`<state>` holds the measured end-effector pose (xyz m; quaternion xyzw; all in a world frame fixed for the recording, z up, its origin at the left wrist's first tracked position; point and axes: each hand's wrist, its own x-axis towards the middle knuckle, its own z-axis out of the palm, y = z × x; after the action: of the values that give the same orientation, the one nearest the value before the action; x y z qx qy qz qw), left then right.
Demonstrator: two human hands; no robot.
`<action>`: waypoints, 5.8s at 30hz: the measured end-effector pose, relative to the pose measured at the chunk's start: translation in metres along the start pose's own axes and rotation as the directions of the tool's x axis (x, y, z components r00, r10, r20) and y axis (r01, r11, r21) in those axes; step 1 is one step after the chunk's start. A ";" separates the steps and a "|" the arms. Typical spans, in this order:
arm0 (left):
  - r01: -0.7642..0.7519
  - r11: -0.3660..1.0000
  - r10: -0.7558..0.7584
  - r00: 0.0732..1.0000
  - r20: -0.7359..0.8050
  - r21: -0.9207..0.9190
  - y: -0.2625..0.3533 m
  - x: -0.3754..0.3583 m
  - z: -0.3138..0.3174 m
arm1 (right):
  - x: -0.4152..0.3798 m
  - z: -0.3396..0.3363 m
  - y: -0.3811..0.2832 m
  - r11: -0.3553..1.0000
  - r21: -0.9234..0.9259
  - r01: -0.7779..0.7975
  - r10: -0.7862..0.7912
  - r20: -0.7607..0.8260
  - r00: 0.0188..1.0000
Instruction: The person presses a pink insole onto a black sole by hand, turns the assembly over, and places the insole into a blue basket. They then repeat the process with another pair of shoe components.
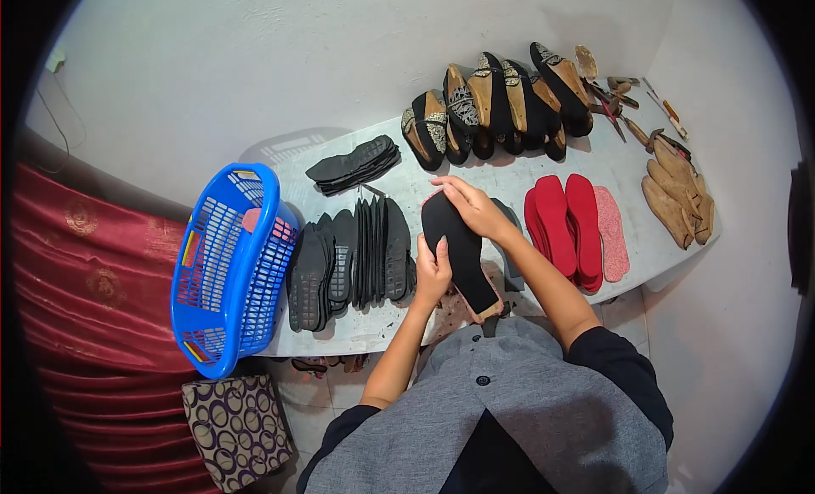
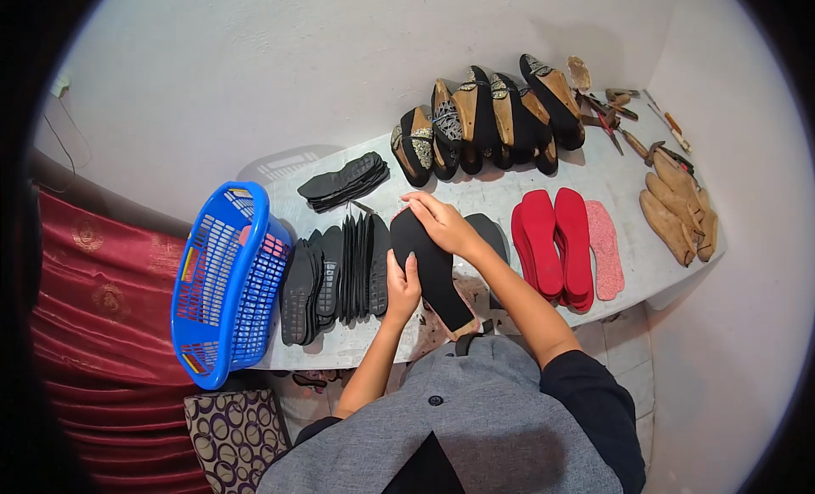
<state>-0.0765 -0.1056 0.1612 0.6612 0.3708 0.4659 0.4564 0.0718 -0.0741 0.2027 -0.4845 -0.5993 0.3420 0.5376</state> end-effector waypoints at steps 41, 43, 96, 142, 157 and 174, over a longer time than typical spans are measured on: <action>-0.148 0.987 0.145 0.989 0.038 0.061 0.056 0.074 -0.018 | -0.075 0.018 -0.006 0.966 0.255 -0.038 0.059 -0.074 0.995; -0.196 0.974 0.204 0.977 -0.067 0.116 0.056 0.069 -0.006 | -0.074 0.017 -0.008 0.976 0.213 -0.044 0.064 -0.088 0.994; -0.118 0.889 -0.108 0.886 0.452 0.443 0.035 -0.020 -0.069 | -0.036 -0.058 -0.006 0.958 -0.276 -0.077 0.070 -0.036 0.997; 0.277 0.945 -0.130 0.805 0.579 -0.173 0.038 -0.035 -0.070 | -0.056 -0.025 -0.004 0.442 0.875 -0.198 -0.181 0.303 0.936; 0.237 0.962 -0.132 0.837 0.531 -0.136 0.035 -0.037 -0.061 | -0.063 -0.010 -0.011 0.514 0.842 -0.162 -0.208 0.305 0.929; 0.312 0.944 -0.208 0.817 0.538 -0.108 0.038 -0.031 -0.056 | -0.065 -0.012 -0.012 0.541 0.828 -0.147 -0.142 0.262 0.954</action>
<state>-0.1364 -0.1317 0.1966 0.6582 0.2745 0.2363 0.6600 0.0783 -0.1407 0.1960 -0.1105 -0.4348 0.6567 0.6062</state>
